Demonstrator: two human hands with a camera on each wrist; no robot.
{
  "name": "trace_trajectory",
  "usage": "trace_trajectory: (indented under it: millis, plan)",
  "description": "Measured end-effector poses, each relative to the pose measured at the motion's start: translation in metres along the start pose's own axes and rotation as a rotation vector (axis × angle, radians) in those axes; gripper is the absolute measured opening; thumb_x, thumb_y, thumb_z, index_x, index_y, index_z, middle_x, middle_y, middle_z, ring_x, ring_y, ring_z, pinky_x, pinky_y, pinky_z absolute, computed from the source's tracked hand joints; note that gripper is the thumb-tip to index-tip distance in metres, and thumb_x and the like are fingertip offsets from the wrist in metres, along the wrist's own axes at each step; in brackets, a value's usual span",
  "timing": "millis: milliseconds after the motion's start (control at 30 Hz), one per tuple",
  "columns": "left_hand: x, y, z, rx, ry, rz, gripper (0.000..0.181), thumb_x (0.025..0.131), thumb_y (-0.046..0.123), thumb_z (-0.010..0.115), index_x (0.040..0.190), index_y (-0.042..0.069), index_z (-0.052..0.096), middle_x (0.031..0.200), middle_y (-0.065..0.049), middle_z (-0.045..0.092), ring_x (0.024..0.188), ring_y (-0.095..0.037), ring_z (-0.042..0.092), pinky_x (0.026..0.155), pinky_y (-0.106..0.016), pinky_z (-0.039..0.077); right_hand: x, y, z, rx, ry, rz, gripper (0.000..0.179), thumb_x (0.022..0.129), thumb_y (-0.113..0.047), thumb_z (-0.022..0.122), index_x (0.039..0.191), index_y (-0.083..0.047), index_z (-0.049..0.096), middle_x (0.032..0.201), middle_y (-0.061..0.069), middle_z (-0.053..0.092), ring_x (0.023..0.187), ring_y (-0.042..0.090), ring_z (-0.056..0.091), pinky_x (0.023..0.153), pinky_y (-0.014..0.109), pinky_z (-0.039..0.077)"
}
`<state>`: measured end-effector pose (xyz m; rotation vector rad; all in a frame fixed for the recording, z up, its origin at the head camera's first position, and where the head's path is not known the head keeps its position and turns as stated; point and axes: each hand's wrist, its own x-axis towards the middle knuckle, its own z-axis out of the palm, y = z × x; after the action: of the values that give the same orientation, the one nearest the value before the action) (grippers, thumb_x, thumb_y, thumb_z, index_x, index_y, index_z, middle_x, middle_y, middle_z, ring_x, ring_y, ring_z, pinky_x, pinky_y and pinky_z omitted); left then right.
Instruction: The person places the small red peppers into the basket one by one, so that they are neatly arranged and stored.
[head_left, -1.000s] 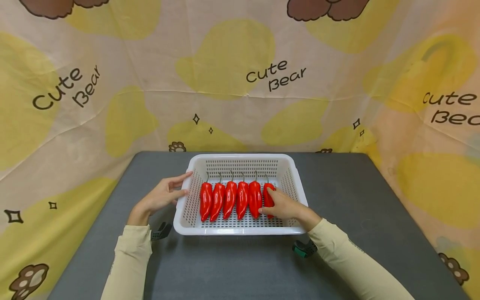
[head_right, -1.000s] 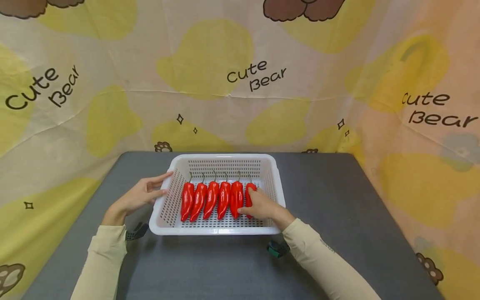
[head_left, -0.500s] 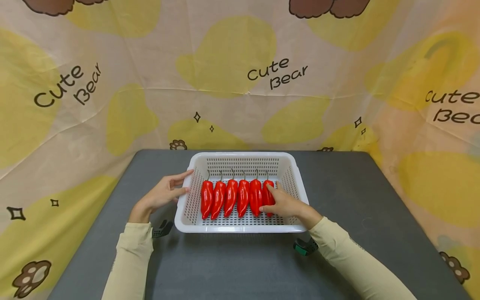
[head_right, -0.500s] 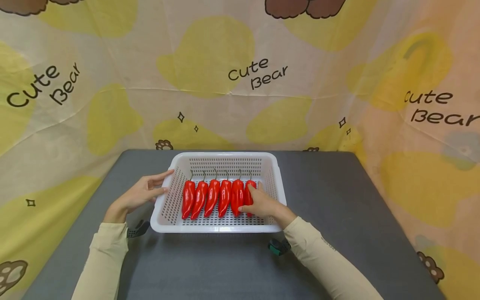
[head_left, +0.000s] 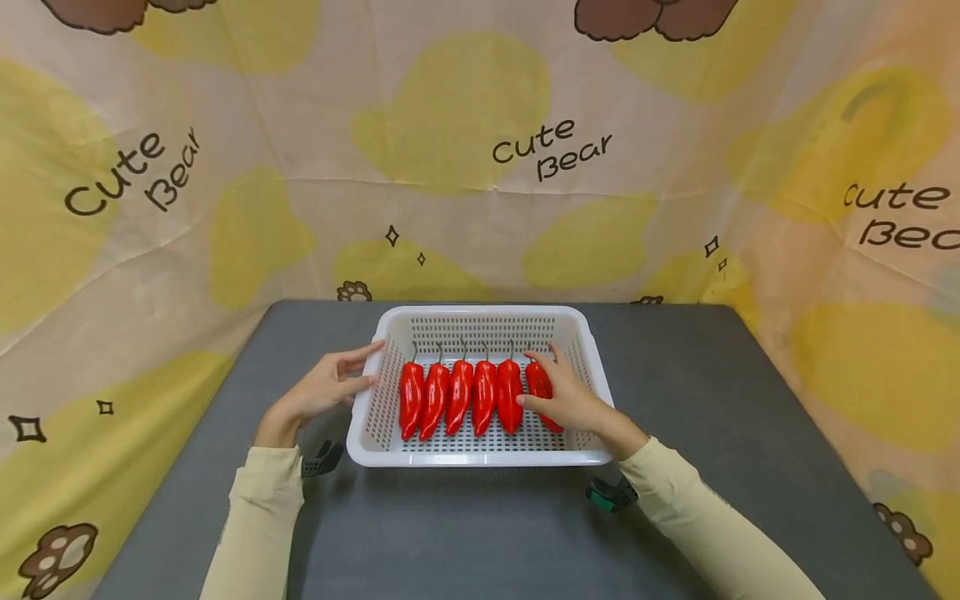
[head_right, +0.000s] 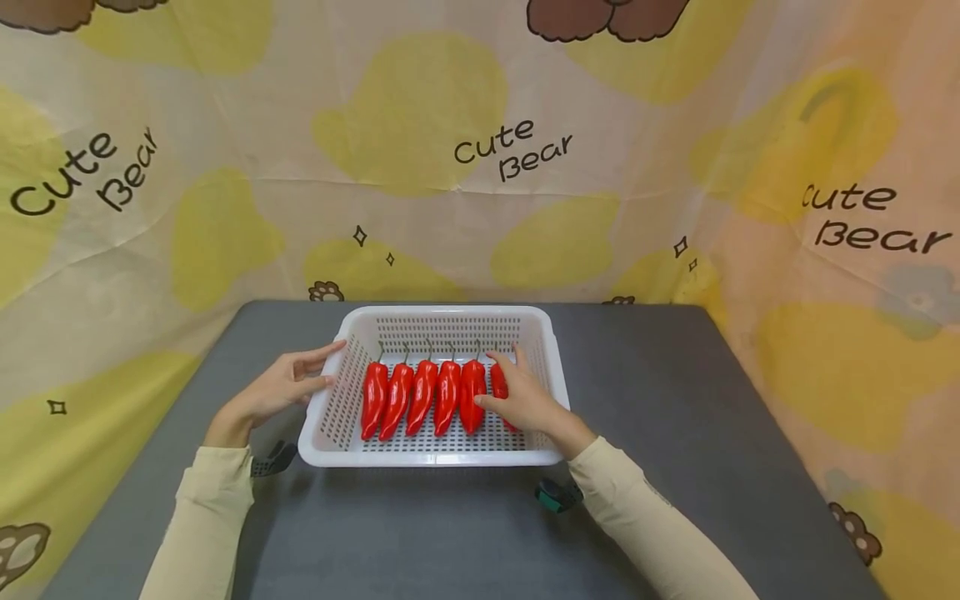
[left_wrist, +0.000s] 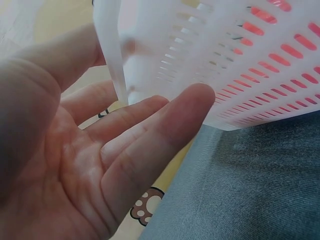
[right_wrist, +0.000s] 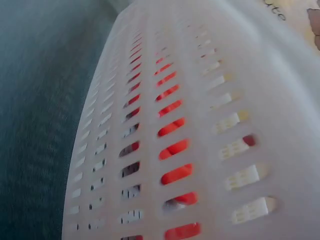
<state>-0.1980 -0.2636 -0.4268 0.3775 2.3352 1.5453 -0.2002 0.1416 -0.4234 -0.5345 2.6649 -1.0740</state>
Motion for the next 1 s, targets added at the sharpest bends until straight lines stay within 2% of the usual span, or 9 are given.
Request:
trace_trajectory:
  millis: [233,333,600,833,1000]
  plan:
    - [-0.001,-0.003,0.001,-0.014,-0.009,0.002,0.069,0.099,0.016,0.064,0.16,0.011,0.031,0.157,-0.029,0.038,0.114,-0.038,0.067,0.081,-0.049,0.063,-0.007,0.0,-0.01,0.232,-0.032,-0.087,0.075,0.094,-0.023,0.069,0.156,-0.011,0.029,0.163,0.023,0.022,0.147,0.055,0.025,0.112,0.071,0.035]
    - [0.0,-0.004,0.001,-0.016,-0.011,0.005,0.069,0.099,0.016,0.064,0.16,0.012,0.031,0.158,-0.029,0.038,0.114,-0.038,0.067,0.08,-0.049,0.063,-0.01,0.001,-0.018,0.287,-0.038,-0.103,0.072,0.096,-0.022,0.066,0.157,-0.012,0.029,0.164,0.021,0.023,0.147,0.057,0.025,0.114,0.069,0.035]
    - [0.001,0.001,0.001,0.013,-0.003,0.009,0.069,0.099,0.017,0.064,0.159,0.012,0.032,0.157,-0.028,0.039,0.111,-0.035,0.069,0.079,-0.047,0.064,-0.015,0.002,-0.043,0.334,0.005,-0.169,0.063,0.099,-0.015,0.061,0.155,-0.006,0.033,0.161,0.025,0.031,0.141,0.054,0.04,0.106,0.066,0.046]
    - [0.002,0.003,0.003,0.034,0.007,-0.008,0.069,0.099,0.02,0.066,0.159,0.014,0.032,0.157,-0.027,0.041,0.109,-0.031,0.069,0.079,-0.044,0.064,-0.015,0.005,-0.057,0.371,0.042,-0.2,0.058,0.101,-0.011,0.057,0.153,0.0,0.035,0.158,0.029,0.034,0.138,0.054,0.044,0.106,0.065,0.044]
    - [0.003,0.004,0.002,0.03,-0.002,0.002,0.069,0.099,0.018,0.065,0.159,0.012,0.032,0.157,-0.029,0.039,0.109,-0.033,0.069,0.079,-0.044,0.064,-0.017,0.006,-0.066,0.393,0.061,-0.217,0.056,0.101,-0.01,0.057,0.153,-0.001,0.036,0.156,0.027,0.039,0.137,0.052,0.047,0.108,0.061,0.045]
